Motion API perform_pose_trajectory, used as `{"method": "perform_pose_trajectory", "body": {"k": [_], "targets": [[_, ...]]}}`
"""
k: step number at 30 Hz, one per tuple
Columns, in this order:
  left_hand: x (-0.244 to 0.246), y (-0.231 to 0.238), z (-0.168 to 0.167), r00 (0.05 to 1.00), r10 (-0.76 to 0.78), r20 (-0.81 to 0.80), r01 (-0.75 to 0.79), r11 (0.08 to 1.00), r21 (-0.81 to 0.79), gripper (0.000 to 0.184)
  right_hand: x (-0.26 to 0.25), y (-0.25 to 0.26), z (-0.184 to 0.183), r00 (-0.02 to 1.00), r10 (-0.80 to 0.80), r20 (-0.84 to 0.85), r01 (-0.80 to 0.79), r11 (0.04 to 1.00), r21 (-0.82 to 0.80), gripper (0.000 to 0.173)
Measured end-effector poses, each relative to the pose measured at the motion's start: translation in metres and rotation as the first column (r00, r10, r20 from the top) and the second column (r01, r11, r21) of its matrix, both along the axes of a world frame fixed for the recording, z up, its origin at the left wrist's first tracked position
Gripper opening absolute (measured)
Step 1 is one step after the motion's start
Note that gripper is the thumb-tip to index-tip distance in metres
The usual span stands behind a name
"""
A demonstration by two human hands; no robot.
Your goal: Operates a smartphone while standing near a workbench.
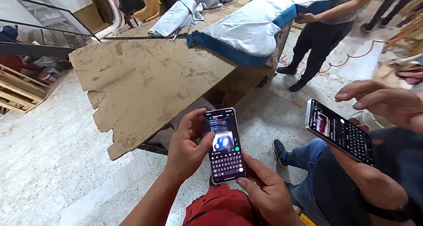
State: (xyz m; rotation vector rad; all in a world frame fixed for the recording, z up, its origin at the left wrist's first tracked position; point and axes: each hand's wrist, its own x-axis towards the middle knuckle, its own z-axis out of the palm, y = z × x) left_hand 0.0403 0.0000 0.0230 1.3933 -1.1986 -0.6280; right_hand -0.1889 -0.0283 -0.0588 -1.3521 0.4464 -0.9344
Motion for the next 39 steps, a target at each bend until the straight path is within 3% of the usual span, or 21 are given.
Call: {"method": "perform_pose_trajectory", "body": {"k": [6,10,14,20,25,31,33,36,39], "targets": [[-0.003,0.001,0.007,0.986,0.154,0.067,-0.152,0.988,-0.027,0.031,0.000,0.000,0.002,1.000,0.009,-0.018,-0.010,1.000,-0.017,0.052],[0.000,0.004,0.005,1.000,0.010,0.009,-0.010,1.000,-0.025,0.053,-0.001,0.000,0.003,1.000,0.009,-0.016,-0.010,1.000,-0.022,0.052],[-0.002,0.005,0.003,1.000,-0.014,0.015,0.014,1.000,0.003,0.069,-0.001,-0.001,0.004,1.000,0.003,-0.008,-0.003,0.999,-0.032,0.053],[-0.001,0.006,0.004,0.999,0.008,0.034,-0.008,1.000,-0.003,0.062,-0.001,0.000,0.004,1.000,0.009,-0.003,-0.009,0.999,-0.031,0.052],[-0.003,0.007,0.007,0.988,0.115,0.107,-0.112,0.993,-0.035,0.036,-0.001,0.002,0.002,1.000,0.009,-0.017,-0.010,0.999,-0.038,0.051],[0.001,0.008,0.000,0.998,-0.029,0.051,0.028,1.000,0.006,0.071,0.000,0.002,0.003,1.000,-0.005,-0.024,0.004,0.999,-0.035,0.052],[0.000,0.009,0.001,0.997,0.016,0.080,-0.017,1.000,0.011,0.064,0.000,0.003,0.003,1.000,-0.006,-0.024,0.006,0.999,-0.033,0.052],[-0.001,0.010,0.004,0.984,0.135,0.118,-0.135,0.991,-0.009,0.036,0.001,0.005,0.002,0.999,0.004,-0.036,-0.005,0.999,-0.035,0.052],[0.000,0.011,0.005,0.993,0.089,0.080,-0.088,0.996,-0.018,0.040,0.001,0.006,0.003,0.999,0.003,-0.044,-0.004,0.999,-0.032,0.052]]}}
